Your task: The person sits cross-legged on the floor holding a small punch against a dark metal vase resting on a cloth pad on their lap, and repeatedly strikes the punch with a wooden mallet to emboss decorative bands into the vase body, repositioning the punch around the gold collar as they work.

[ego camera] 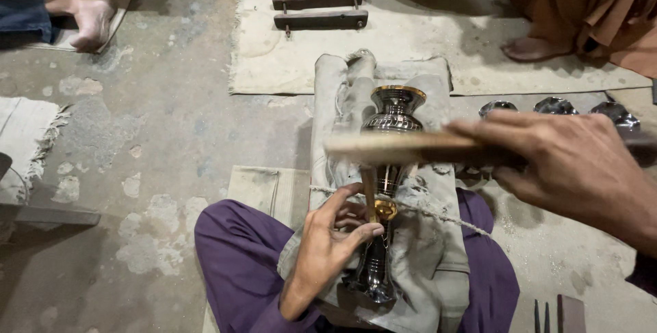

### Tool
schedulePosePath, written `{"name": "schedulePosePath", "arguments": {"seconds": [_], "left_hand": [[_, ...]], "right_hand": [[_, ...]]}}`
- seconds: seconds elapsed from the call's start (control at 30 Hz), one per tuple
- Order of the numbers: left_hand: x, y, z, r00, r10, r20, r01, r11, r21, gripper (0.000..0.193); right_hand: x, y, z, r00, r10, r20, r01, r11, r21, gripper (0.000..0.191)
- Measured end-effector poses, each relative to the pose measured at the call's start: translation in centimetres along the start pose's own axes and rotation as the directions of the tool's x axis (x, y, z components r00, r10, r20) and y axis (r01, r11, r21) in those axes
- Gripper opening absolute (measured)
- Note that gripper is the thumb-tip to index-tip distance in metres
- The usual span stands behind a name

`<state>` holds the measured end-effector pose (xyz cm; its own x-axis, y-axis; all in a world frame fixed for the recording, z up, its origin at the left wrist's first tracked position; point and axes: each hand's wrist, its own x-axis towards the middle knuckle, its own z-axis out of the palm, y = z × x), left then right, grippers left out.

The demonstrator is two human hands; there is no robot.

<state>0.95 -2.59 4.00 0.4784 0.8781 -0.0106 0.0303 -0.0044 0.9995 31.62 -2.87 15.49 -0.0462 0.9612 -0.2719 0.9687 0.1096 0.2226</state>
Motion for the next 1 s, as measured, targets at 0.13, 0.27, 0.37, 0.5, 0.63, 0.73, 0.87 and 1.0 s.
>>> {"name": "schedulePosePath", "arguments": {"seconds": [0.13,0.27,0.37,0.5,0.63,0.73,0.87,1.0], "left_hand": [[-0.3,0.0,0.1,0.998,-0.067,0.017,0.067,0.998,0.018,0.053],[-1.2,0.2,0.3,1.000,-0.023,0.000,0.023,0.999,-0.024,0.052],[-1.6,0.0,0.7,0.998,0.039,-0.039,-0.039,0.999,-0.001,0.048],[-2.0,-0.3,0.8,0.997,0.072,-0.038,-0.076,0.991,-0.113,0.051],[-2.2,-0.4,0.7,0.998,0.061,-0.020,-0.062,0.996,-0.061,0.047],[-2.5,-0.2,0.9,0.998,0.049,-0.044,-0.051,0.998,-0.035,0.047],[-2.3,0.0,1.4,0.996,-0.005,-0.091,0.008,0.999,0.037,0.049],[-3.0,0.5,1.5,0.993,-0.026,-0.113,0.031,0.999,0.040,0.053]], "right_hand": [[0.5,-0.8,-1.1,0.993,-0.004,0.121,0.007,1.000,-0.028,0.072],[0.3,-1.6,-2.4,0.998,-0.001,-0.064,0.005,0.998,0.061,0.071],[0.1,-1.9,-3.2,0.976,-0.052,0.213,0.054,0.999,-0.005,0.064],[-0.7,-1.7,-2.9,0.993,0.018,0.117,-0.024,0.999,0.045,0.065],[-0.8,-0.9,-1.5,0.995,0.007,0.103,-0.003,0.999,-0.039,0.065],[-0.8,-0.7,-0.4,0.997,-0.034,-0.071,0.041,0.995,0.091,0.078],[-1.2,-0.6,-0.2,0.927,-0.257,-0.272,0.251,0.966,-0.057,0.075],[-1.8,-0.9,-0.9,0.999,-0.032,0.004,0.032,0.998,0.054,0.070]]}}
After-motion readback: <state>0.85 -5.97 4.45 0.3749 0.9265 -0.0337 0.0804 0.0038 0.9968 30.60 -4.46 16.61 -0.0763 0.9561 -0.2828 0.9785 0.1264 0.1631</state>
